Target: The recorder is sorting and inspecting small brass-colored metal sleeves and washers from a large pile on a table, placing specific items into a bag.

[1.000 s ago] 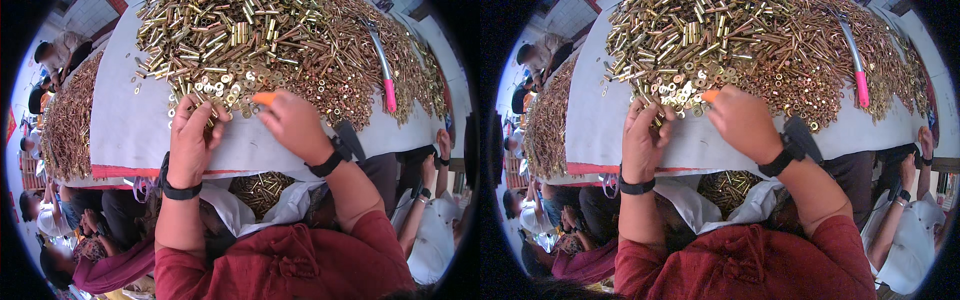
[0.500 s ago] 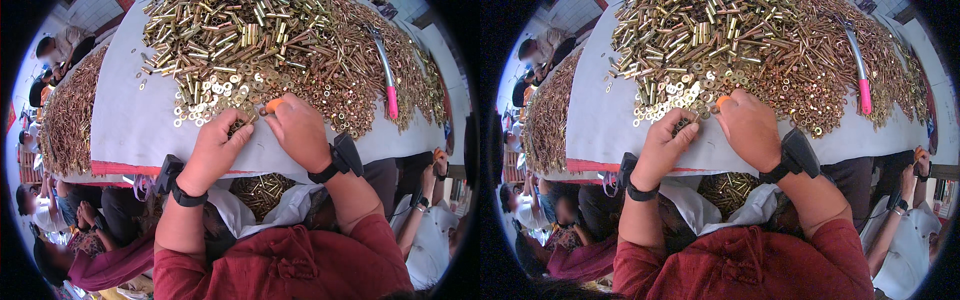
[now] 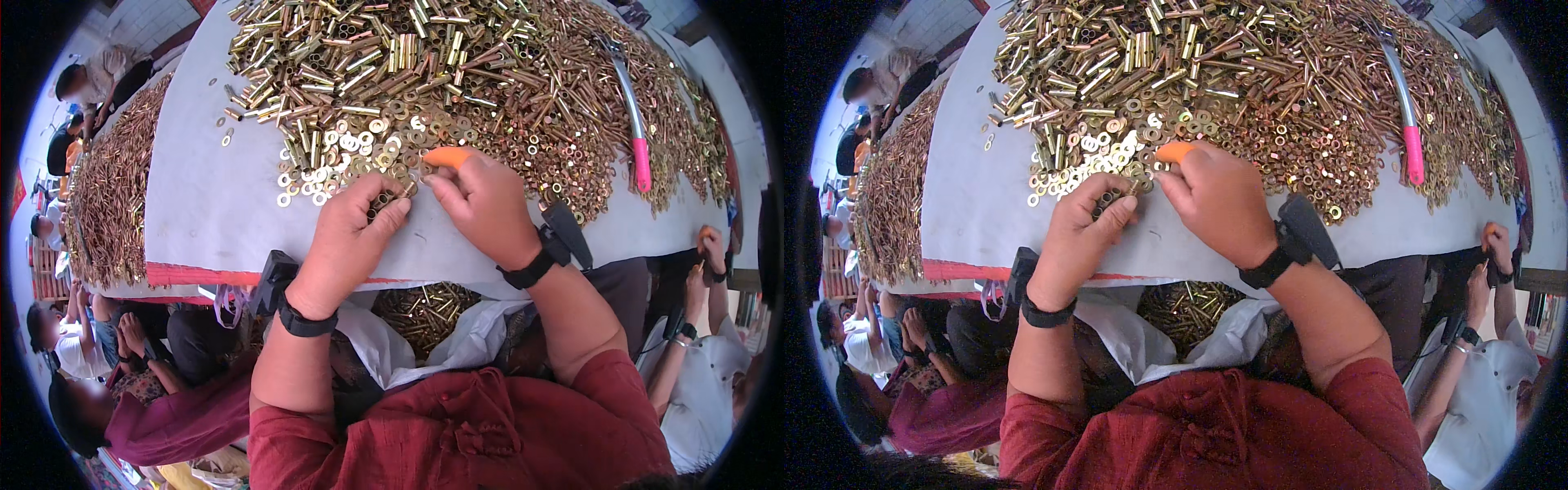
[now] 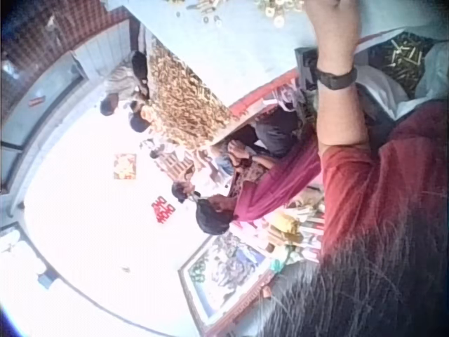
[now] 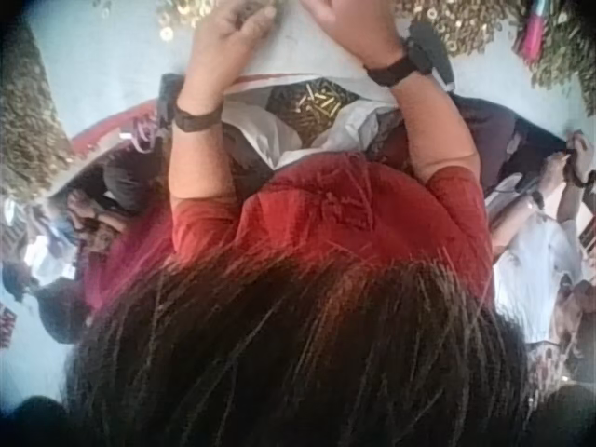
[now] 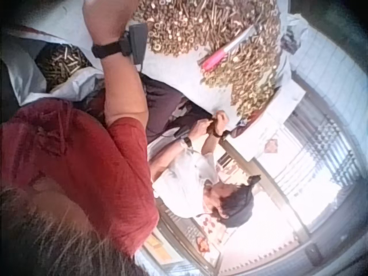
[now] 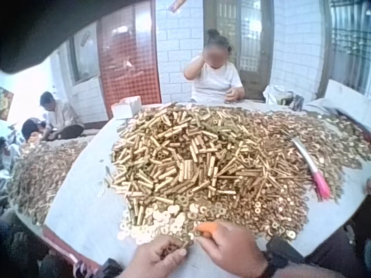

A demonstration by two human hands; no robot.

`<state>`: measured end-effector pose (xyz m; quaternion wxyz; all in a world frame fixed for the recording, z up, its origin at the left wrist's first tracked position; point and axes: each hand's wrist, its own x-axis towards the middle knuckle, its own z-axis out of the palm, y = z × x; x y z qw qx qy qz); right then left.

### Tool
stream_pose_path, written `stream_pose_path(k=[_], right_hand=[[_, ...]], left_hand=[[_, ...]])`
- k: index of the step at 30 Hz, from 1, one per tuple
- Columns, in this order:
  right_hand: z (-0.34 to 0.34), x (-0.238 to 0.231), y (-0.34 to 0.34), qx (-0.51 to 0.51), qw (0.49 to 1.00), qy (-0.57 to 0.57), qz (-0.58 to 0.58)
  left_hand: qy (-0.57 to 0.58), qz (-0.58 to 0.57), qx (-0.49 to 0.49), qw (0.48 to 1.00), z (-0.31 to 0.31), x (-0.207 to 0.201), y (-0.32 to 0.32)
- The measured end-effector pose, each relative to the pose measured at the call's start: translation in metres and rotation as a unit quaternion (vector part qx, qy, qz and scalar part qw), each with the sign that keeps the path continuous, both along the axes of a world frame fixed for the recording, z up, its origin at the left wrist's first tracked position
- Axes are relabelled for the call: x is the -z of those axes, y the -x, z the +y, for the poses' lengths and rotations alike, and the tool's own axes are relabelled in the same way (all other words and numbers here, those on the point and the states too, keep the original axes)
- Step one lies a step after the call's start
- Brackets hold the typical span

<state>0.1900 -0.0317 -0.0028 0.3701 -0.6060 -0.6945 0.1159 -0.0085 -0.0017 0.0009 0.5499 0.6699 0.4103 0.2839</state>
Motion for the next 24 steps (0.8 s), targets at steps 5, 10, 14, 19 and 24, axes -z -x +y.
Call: stream_pose_path(k=[5, 10, 14, 19, 24], right_hand=[[-0.006, -0.007, 0.003, -0.062, 0.963, 0.139, 0.221], [-0.008, 0.003, 0.003, -0.093, 0.912, 0.168, 0.362], [-0.013, -0.002, 0.004, -0.104, 0.859, 0.196, 0.462], [-0.015, 0.001, -0.003, -0.101, 0.901, 0.205, 0.37], [-0.011, -0.015, -0.01, -0.089, 0.984, 0.12, 0.096]], left_hand=[[-0.037, 0.011, 0.006, 0.999, -0.002, -0.004, -0.003], [-0.072, -0.017, 0.001, 0.997, -0.001, -0.002, -0.005], [-0.09, -0.044, -0.006, 0.995, 0.0, -0.001, -0.006], [-0.103, -0.039, 0.004, 0.994, 0.0, -0.001, -0.008], [-0.03, -0.032, -0.037, 0.998, -0.001, -0.003, -0.008]])
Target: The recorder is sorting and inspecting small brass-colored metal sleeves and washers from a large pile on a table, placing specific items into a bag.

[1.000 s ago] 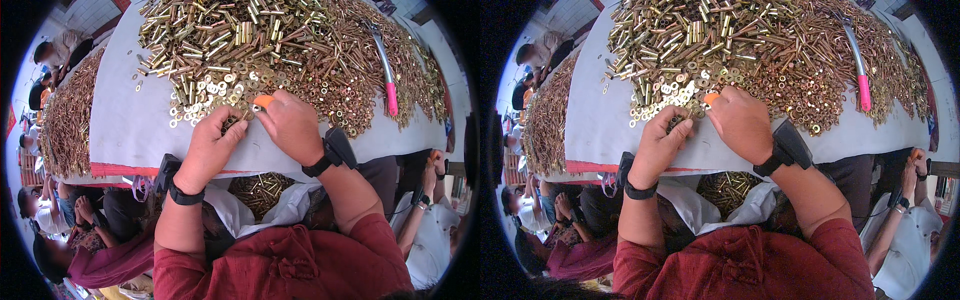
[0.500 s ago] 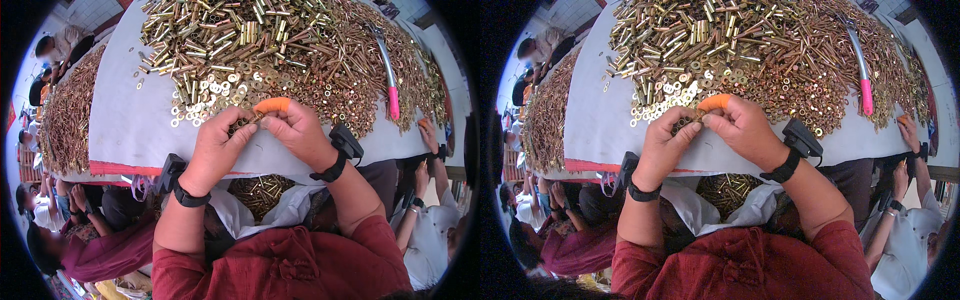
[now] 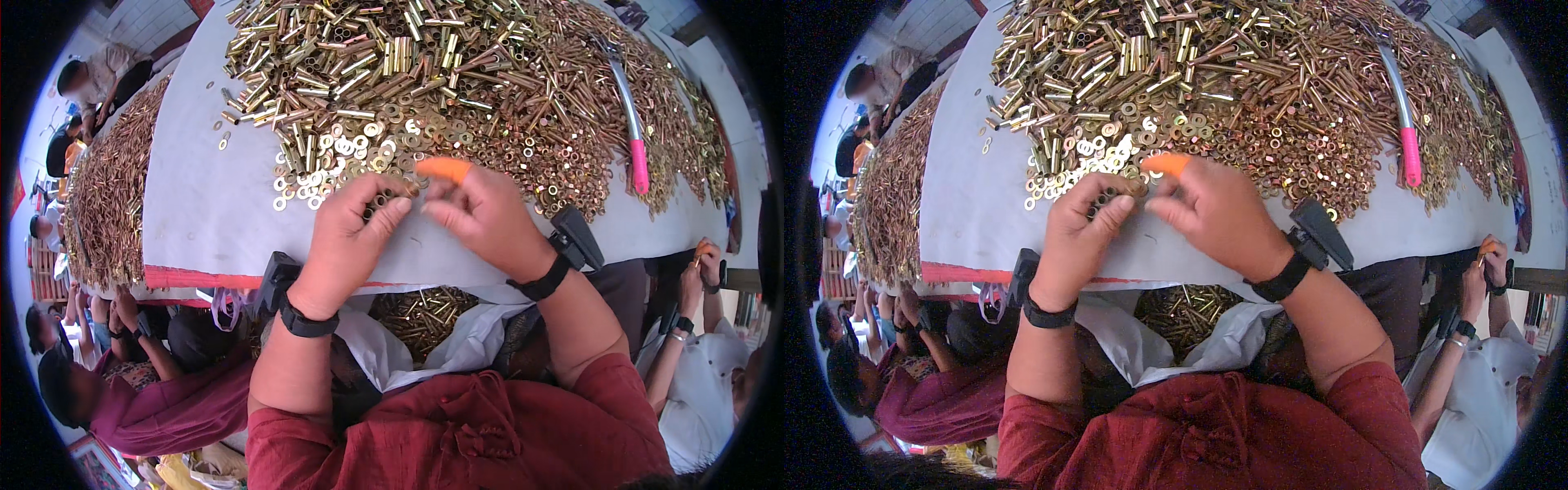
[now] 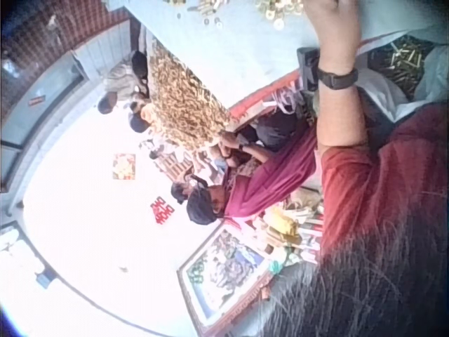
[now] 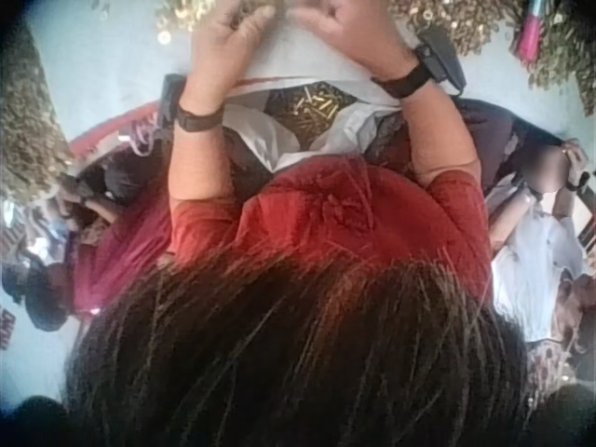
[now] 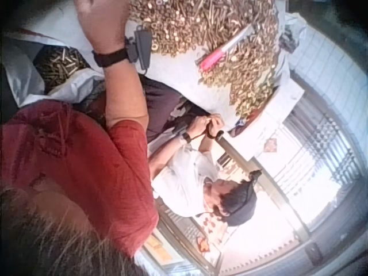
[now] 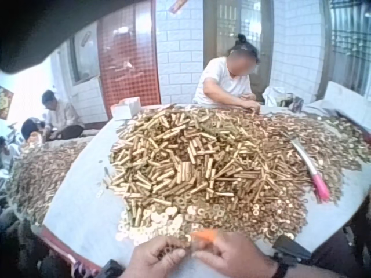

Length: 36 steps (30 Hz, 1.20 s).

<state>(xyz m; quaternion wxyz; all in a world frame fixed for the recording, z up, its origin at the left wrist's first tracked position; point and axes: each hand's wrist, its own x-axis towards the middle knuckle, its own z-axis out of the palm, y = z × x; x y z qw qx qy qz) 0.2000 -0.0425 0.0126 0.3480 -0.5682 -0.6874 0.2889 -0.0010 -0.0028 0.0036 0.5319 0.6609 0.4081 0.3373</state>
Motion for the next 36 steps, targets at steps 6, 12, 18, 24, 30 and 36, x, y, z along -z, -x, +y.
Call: stream_pose_path(k=[6, 12, 18, 24, 30, 36], right_hand=[[0.009, 0.013, -0.001, 0.043, 0.969, -0.168, -0.176], [0.006, 0.007, 0.007, 0.033, 0.97, -0.091, -0.224], [0.0, -0.003, 0.0, 0.036, 0.984, -0.035, -0.173], [-0.003, -0.006, -0.009, 0.043, 0.987, -0.048, -0.145], [-0.001, -0.007, -0.004, 0.067, 0.996, -0.034, -0.045], [0.002, 0.009, -0.004, 0.032, 0.961, -0.123, -0.245]], left_hand=[[0.019, 0.002, -0.052, 0.998, 0.006, 0.001, 0.006], [0.022, 0.003, -0.037, 0.999, 0.004, -0.004, 0.008], [0.0, -0.004, -0.026, 1.0, 0.006, 0.001, 0.015], [-0.023, 0.024, -0.017, 0.999, 0.006, -0.001, 0.014], [0.007, 0.014, -0.033, 0.999, 0.004, -0.002, 0.009], [-0.004, 0.027, -0.018, 0.999, 0.003, -0.002, 0.007]])
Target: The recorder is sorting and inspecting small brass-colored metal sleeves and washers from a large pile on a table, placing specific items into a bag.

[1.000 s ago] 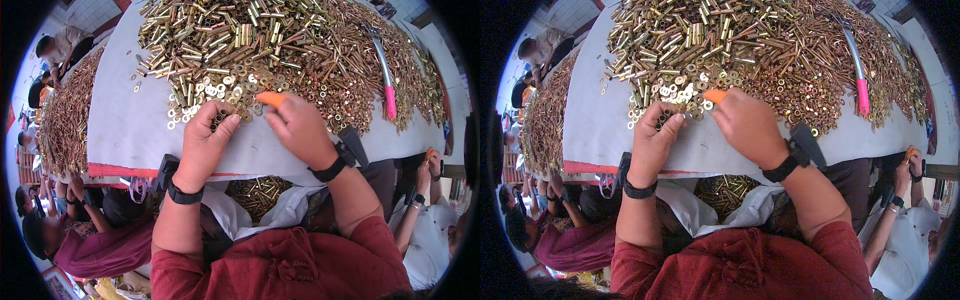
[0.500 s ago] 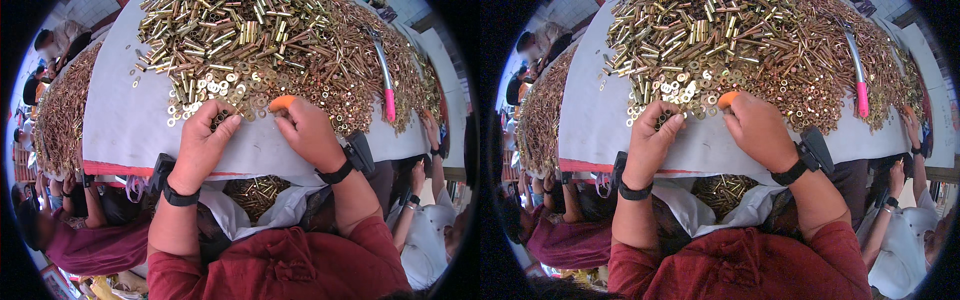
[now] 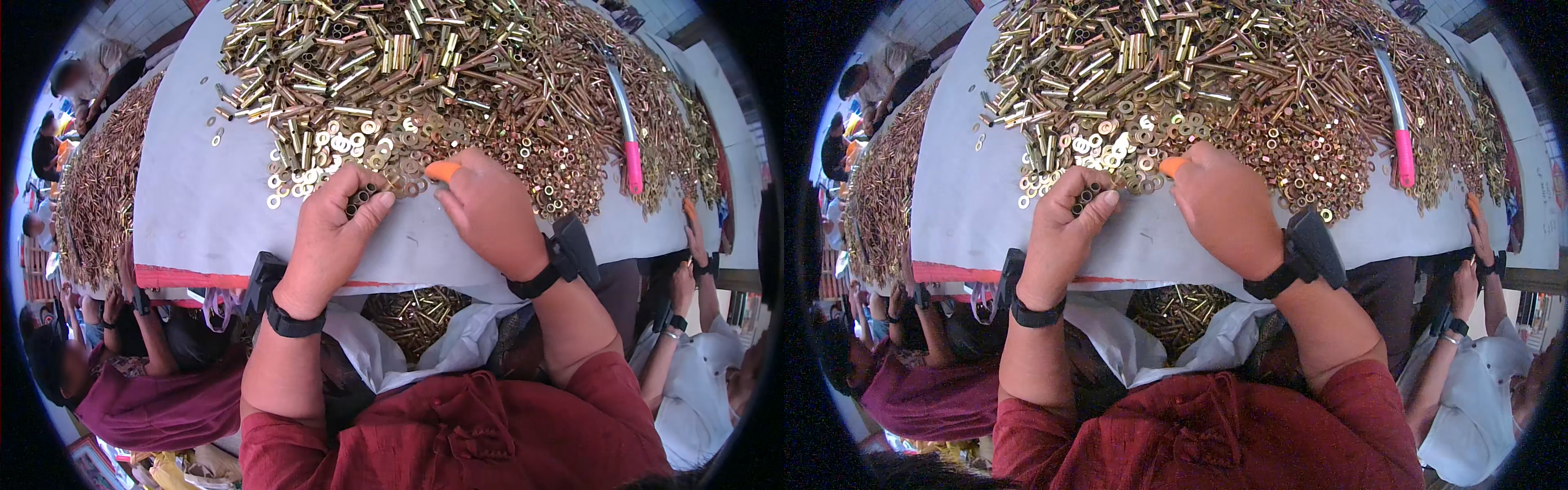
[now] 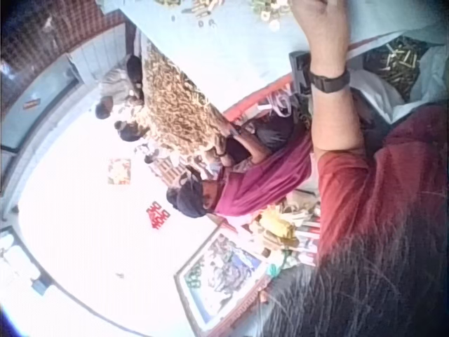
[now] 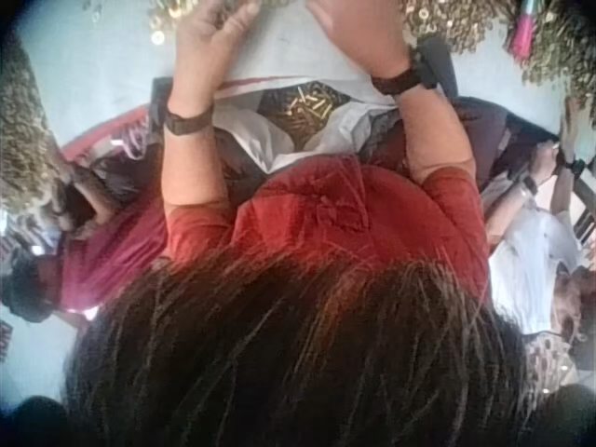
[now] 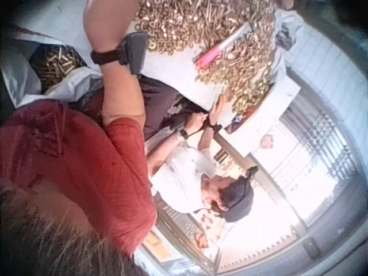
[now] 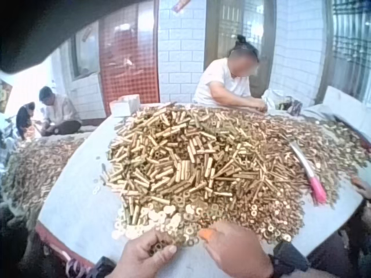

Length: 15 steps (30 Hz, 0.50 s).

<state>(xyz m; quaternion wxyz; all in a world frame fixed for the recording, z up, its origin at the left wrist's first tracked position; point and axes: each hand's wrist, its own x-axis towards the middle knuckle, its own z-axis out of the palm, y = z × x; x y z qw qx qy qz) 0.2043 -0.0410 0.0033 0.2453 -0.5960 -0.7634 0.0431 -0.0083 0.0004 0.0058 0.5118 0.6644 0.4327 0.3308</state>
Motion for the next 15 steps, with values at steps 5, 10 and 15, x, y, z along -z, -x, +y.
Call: stream_pose_path(k=[5, 10, 15], right_hand=[[-0.002, -0.007, 0.003, 0.0, 1.0, 0.004, -0.022], [-0.002, -0.008, 0.006, 0.001, 0.946, 0.146, 0.291], [-0.003, 0.009, 0.008, -0.041, 0.819, 0.202, 0.535]], left_hand=[[-0.06, 0.033, 0.054, 0.996, 0.001, 0.001, 0.001], [-0.074, 0.066, 0.066, 0.993, -0.001, 0.006, -0.003], [-0.085, 0.051, 0.087, 0.991, 0.0, 0.002, -0.005]])
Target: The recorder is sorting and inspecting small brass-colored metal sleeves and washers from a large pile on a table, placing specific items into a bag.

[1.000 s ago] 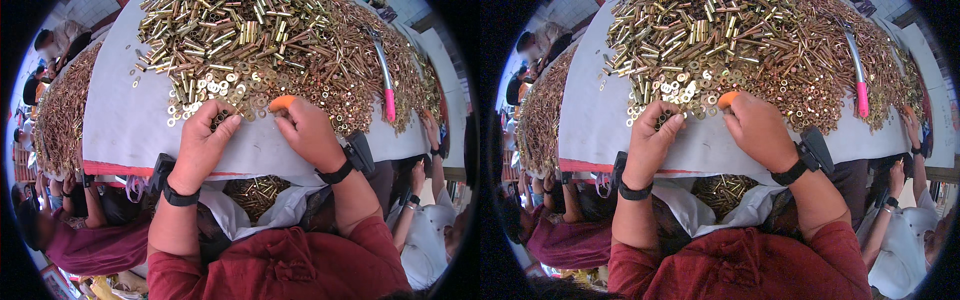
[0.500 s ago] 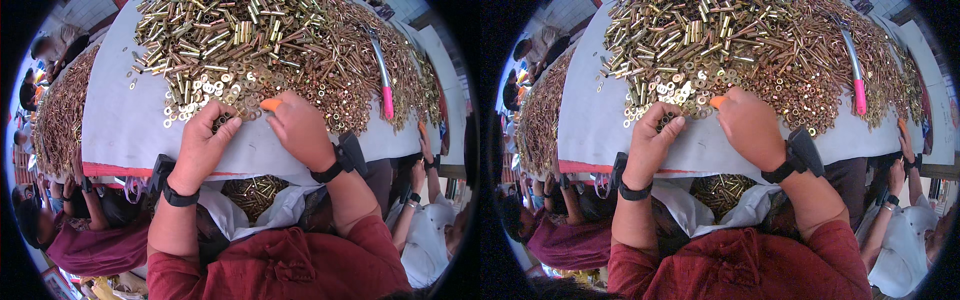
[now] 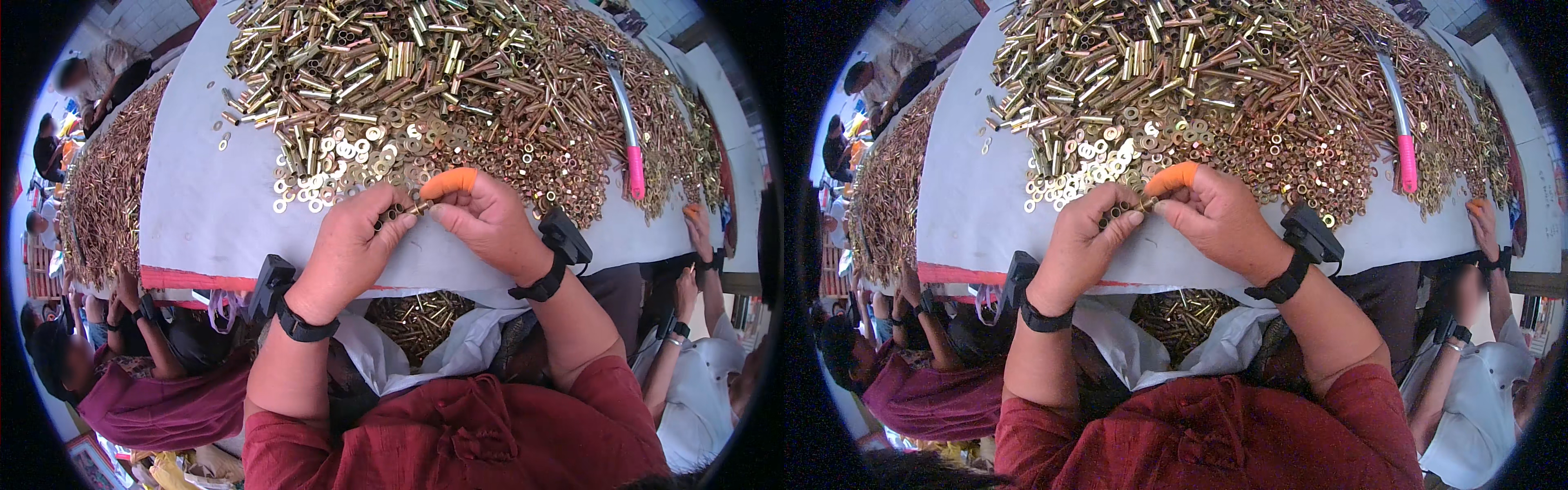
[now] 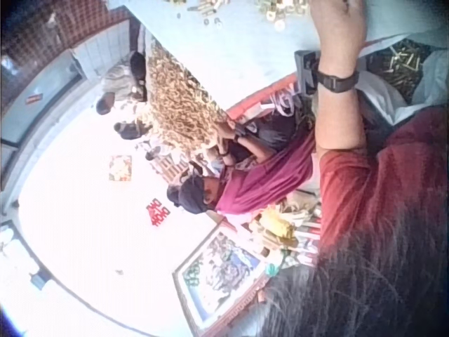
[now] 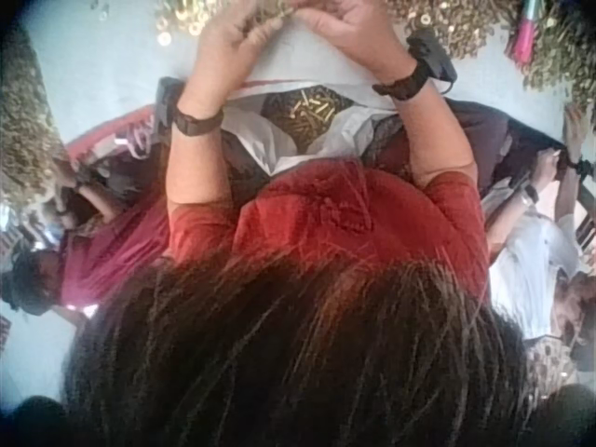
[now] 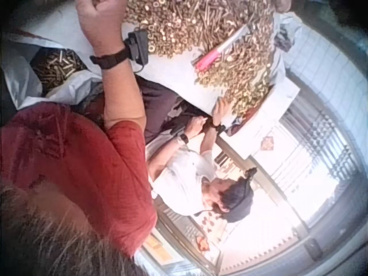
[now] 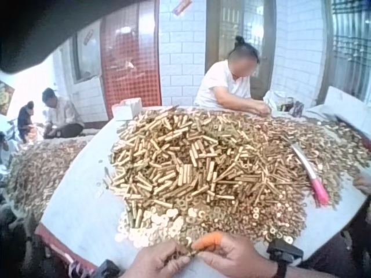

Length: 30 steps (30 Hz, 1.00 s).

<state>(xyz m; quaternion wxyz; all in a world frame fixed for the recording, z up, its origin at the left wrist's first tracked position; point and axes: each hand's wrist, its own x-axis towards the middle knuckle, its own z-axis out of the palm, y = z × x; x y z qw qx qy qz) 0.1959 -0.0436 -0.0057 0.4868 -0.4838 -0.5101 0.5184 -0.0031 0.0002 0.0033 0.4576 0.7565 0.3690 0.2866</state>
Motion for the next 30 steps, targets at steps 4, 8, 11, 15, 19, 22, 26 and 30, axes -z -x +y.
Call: stream_pose_path(k=[4, 8, 11, 15, 19, 22, 26, 30], right_hand=[[0.0, 0.002, -0.006, -0.006, 0.993, -0.065, -0.098], [-0.003, 0.004, -0.008, -0.017, 0.984, -0.088, -0.152], [-0.002, 0.007, -0.01, -0.025, 0.987, -0.094, -0.127], [-0.002, 0.014, -0.011, -0.026, 0.995, -0.062, -0.071], [-0.001, 0.011, -0.008, -0.027, 0.993, -0.031, -0.111], [0.0, 0.007, -0.006, -0.019, 0.989, -0.043, -0.142], [0.003, 0.016, -0.01, -0.03, 0.99, -0.094, -0.1], [0.002, 0.004, -0.005, -0.02, 0.988, -0.076, -0.13]], left_hand=[[-0.019, 0.024, 0.018, 0.999, 0.0, -0.001, 0.002], [-0.019, 0.027, 0.024, 0.999, -0.001, 0.001, 0.0], [-0.03, 0.03, 0.03, 0.999, -0.001, 0.0, 0.0], [-0.034, 0.031, 0.022, 0.999, -0.001, 0.001, -0.002], [-0.024, 0.034, 0.021, 0.999, 0.0, -0.001, -0.001], [-0.021, 0.027, 0.025, 0.999, 0.0, -0.002, -0.002], [-0.022, 0.033, 0.024, 0.999, 0.0, -0.002, 0.0], [-0.007, 0.019, 0.024, 1.0, 0.0, -0.003, 0.0]])
